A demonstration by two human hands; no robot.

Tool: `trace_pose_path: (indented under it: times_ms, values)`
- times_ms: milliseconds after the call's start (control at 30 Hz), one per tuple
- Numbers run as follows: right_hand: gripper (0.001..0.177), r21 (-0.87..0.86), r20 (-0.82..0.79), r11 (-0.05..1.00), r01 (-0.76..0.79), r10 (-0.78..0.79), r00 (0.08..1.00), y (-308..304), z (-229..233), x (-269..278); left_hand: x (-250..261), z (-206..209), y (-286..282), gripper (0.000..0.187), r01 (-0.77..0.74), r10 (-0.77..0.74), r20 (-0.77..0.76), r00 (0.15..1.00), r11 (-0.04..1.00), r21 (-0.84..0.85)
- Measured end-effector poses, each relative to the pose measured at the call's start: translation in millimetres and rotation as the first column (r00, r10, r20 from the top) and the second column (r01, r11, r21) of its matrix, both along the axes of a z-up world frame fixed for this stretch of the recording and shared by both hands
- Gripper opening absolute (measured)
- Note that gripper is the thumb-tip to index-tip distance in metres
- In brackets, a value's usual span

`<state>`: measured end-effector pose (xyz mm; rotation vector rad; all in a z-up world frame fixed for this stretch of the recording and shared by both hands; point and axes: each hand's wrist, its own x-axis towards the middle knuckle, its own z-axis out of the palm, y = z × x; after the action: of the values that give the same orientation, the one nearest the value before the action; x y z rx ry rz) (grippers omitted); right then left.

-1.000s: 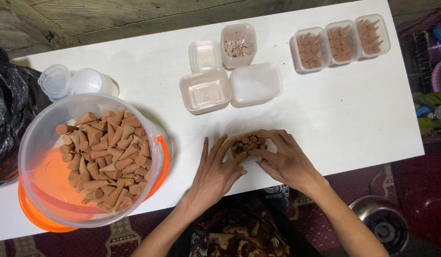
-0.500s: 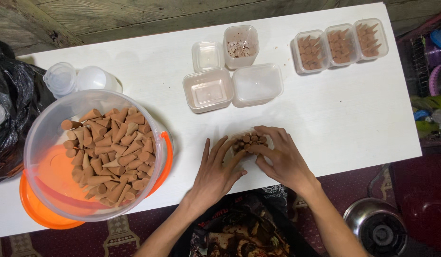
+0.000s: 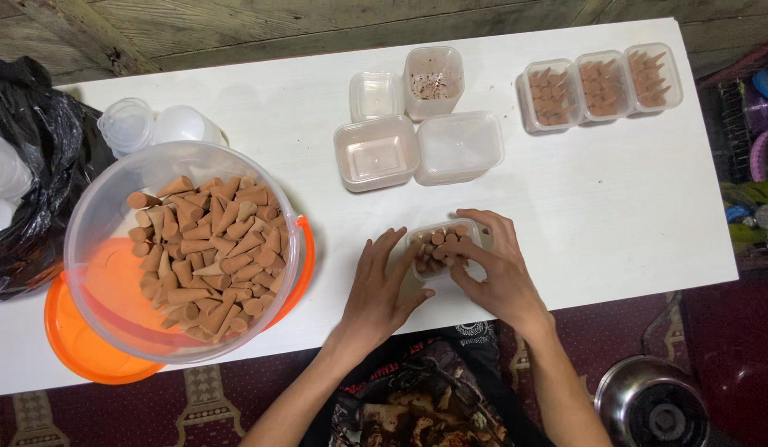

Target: The person takes incense cones from a large bucket and arranges them into small plastic containers.

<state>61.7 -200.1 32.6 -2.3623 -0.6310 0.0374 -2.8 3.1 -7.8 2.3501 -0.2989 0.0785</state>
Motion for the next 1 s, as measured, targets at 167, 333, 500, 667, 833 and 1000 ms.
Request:
trace_pose_path:
  times_ms: [167, 333, 500, 667, 833, 1000]
  values:
    - [0.019, -0.155, -0.008, 0.956, -0.247, 0.249, 0.968, 3.5, 29.9, 16.5, 15.5, -1.7, 3.4, 0.088, 0.018, -0.044, -0.151, 0.987, 0.985, -0.169]
    - [0.014, -0.436, -0.088, 0.774, -0.46, 0.472, 0.877, 13.0, 40.2, 30.4, 22.4, -11.1, 0.0, 0.098, 0.028, -0.074, -0.17, 0.983, 0.966, -0.259]
    - [0.01, -0.513, -0.089, 0.667, -0.54, 0.585, 0.806, 15.1, 34.6, 38.2, 22.5, -17.6, -1.1, 0.1, -0.025, -0.019, -0.153, 0.988, 0.959, -0.281]
    - [0.003, -0.408, -0.022, 0.742, -0.532, 0.575, 0.818, 6.8, 8.3, 35.0, 23.6, -24.9, 1.1, 0.099, -0.026, -0.018, -0.146, 0.989, 0.957, -0.289]
    - [0.004, -0.239, 0.068, 0.871, -0.43, 0.456, 0.887, -0.4, -16.5, 22.7, 23.7, -28.6, 1.0, 0.096, -0.034, -0.008, -0.138, 0.99, 0.952, -0.305]
    - [0.007, -0.124, 0.075, 0.957, -0.263, 0.273, 0.959, -9.9, -36.6, 16.4, 24.4, -30.4, 1.4, 0.097, -0.043, -0.002, -0.143, 0.99, 0.951, -0.307]
